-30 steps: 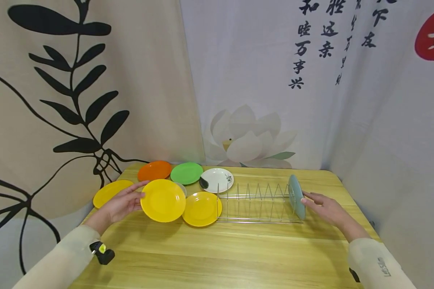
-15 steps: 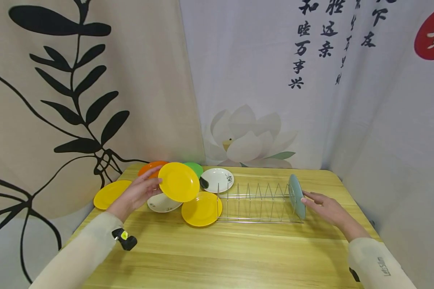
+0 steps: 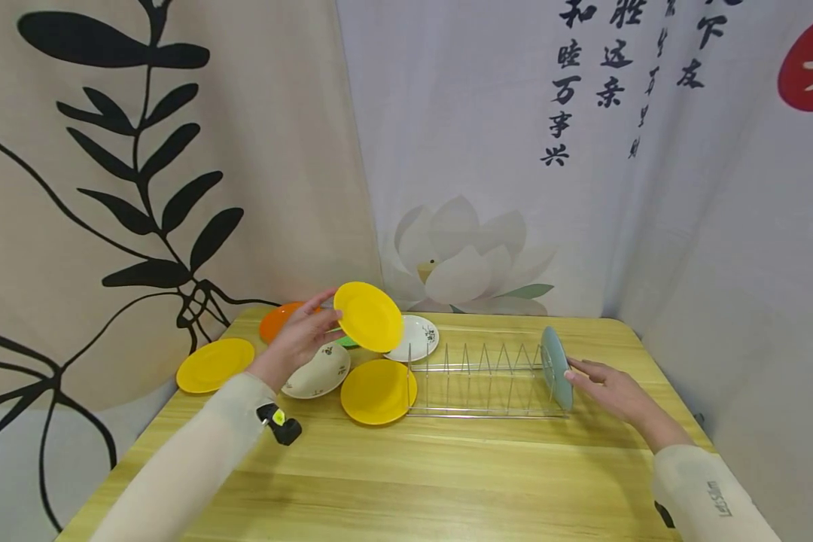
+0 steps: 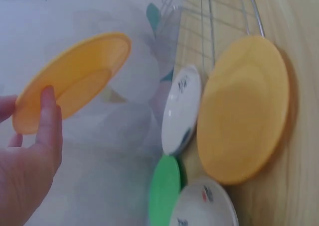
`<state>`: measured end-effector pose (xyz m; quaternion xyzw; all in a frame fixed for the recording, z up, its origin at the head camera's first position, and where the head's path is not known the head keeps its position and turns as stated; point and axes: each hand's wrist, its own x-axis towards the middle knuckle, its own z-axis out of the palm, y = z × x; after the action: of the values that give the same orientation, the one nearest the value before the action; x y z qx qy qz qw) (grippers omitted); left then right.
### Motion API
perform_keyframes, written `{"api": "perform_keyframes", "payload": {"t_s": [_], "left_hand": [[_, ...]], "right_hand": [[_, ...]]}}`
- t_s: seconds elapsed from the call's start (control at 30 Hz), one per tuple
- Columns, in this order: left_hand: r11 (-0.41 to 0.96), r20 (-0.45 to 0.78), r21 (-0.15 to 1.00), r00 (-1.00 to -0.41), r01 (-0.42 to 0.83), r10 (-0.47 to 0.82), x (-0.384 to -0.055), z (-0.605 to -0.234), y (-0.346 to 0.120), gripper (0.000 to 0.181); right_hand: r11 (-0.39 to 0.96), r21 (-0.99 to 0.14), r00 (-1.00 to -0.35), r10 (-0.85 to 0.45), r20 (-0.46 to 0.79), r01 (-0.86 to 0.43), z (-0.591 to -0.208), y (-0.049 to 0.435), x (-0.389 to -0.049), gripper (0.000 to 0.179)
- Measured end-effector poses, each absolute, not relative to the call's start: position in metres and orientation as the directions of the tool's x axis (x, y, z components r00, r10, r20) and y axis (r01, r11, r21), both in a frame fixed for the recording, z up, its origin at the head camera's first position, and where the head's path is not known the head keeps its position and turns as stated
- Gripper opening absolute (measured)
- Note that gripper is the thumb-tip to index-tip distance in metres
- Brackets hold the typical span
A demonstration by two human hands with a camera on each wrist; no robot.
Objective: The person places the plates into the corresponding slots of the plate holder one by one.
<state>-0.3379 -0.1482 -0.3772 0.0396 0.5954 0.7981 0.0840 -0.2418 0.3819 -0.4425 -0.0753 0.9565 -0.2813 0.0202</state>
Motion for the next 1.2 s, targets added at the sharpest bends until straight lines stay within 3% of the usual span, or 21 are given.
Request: {"api": "perform_keyframes", "payload": {"t_s": [0.5, 1.2], "left_hand": [[-0.352, -0.019, 0.933, -0.988, -0.073, 0.156, -0.335, -0.362, -0.05, 0.059], [-0.368, -0.02, 0.926, -0.982, -0.089, 0.186, -0.315, -0.349, 0.054, 0.058]], "right_hand": [[0.823, -0.549, -0.987, -0.161, 0.015, -0.142, -0.444, 0.384, -0.241, 0.07], [0.823, -0.547, -0.986, -0.165, 0.024, -0.151, -0.446, 0.383, -0.243, 0.069]]}}
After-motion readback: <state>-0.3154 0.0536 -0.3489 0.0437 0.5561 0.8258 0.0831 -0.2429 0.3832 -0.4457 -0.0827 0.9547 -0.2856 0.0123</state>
